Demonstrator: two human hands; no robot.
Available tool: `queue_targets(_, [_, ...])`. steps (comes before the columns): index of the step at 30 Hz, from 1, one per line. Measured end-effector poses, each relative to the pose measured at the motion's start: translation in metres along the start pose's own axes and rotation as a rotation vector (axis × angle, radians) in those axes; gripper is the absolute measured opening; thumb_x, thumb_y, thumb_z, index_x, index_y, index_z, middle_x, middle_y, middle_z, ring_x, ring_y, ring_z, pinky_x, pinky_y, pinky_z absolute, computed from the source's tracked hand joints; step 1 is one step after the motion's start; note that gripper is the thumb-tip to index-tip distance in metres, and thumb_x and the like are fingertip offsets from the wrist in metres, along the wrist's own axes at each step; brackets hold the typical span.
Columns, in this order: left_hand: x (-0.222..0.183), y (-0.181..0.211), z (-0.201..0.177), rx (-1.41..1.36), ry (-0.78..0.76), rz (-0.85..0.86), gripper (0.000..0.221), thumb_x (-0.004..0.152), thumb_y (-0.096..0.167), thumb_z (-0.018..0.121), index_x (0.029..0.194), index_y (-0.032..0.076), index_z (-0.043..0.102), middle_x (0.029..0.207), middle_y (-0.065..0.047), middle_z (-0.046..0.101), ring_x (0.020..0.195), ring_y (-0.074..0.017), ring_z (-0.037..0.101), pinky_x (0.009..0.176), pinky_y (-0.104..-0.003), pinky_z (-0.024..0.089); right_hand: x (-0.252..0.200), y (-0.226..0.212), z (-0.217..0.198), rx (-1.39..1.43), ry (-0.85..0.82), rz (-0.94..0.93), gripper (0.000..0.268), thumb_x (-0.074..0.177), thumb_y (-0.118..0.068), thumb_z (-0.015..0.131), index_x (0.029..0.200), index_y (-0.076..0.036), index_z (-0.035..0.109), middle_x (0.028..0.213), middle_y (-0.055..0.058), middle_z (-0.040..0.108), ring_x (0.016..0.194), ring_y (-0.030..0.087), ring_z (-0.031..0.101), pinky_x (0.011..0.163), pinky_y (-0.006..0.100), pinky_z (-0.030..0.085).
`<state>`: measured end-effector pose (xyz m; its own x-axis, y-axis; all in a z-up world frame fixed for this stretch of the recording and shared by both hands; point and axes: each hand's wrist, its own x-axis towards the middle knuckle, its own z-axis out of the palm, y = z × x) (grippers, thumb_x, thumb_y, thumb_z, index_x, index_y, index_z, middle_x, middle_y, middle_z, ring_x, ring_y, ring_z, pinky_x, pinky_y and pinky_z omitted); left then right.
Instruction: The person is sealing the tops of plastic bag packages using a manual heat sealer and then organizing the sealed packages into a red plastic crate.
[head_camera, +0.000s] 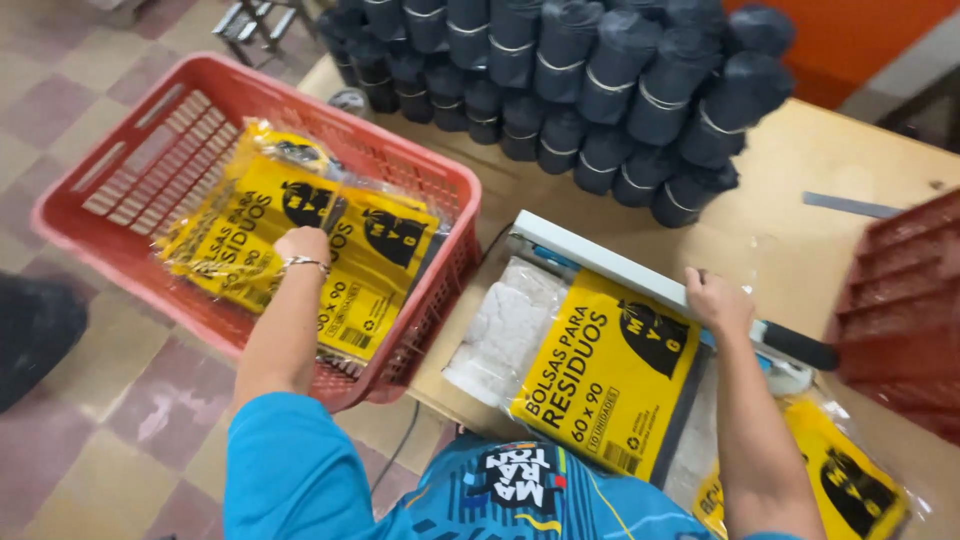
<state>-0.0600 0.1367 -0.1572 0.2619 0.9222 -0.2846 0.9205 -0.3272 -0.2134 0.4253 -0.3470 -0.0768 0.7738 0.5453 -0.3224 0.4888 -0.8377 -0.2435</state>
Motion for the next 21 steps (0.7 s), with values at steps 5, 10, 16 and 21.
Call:
queue_targets(5, [-0.029,0.001,-0.072,0.046,0.072,0.131,0.033,0.098,0.013,0.052,0.112,-0.002,0.077,0.106,-0.023,0.077,0.106,-0.0408,0.07,0.084,-0.055,0.055,-0.004,0.008,0.01,0.033,0.157,-0.003,0.065,0.102,-0.055,0.035,0.116,-0.004,0.073,0.119,0.025,0.07,0.117,0.047,0.061,0.103,0.059,0.042])
queue_targets(10, [-0.139,0.032,-0.179,-0.409,-0.208,0.415,0.035,0.08,0.021,0.062,0.106,0.002,0.076,0.087,-0.02,0.079,0.085,-0.0326,0.077,0.091,-0.045,0.052,-0.006,0.018,-0.007,-0.065,0.638,-0.423,0.027,0.104,-0.041,0.058,0.101,-0.019,0.074,0.085,0.009,0.072,0.087,0.034,0.071,0.076,0.046,0.056])
queue_targets(16, [-0.075,0.03,-0.121,-0.191,-0.108,0.345,0.061,0.088,0.051,0.063,0.124,0.002,0.065,0.123,-0.024,0.068,0.111,-0.0421,0.065,0.089,-0.052,0.051,-0.12,-0.057,-0.058,-0.056,1.039,-0.841,0.015,0.095,-0.007,0.073,0.081,-0.004,0.069,0.078,0.011,0.068,0.08,0.023,0.061,0.08,0.037,0.049])
queue_targets(21, [-0.051,0.012,-0.094,-0.354,-0.2,0.105,0.079,0.088,0.053,0.071,0.136,-0.007,0.052,0.136,-0.031,0.057,0.119,-0.0511,0.058,0.095,-0.059,0.047,-0.156,-0.036,-0.004,0.112,0.547,-0.127,0.035,0.093,-0.026,0.069,0.115,-0.005,0.053,0.112,0.013,0.057,0.105,0.027,0.054,0.089,0.041,0.045])
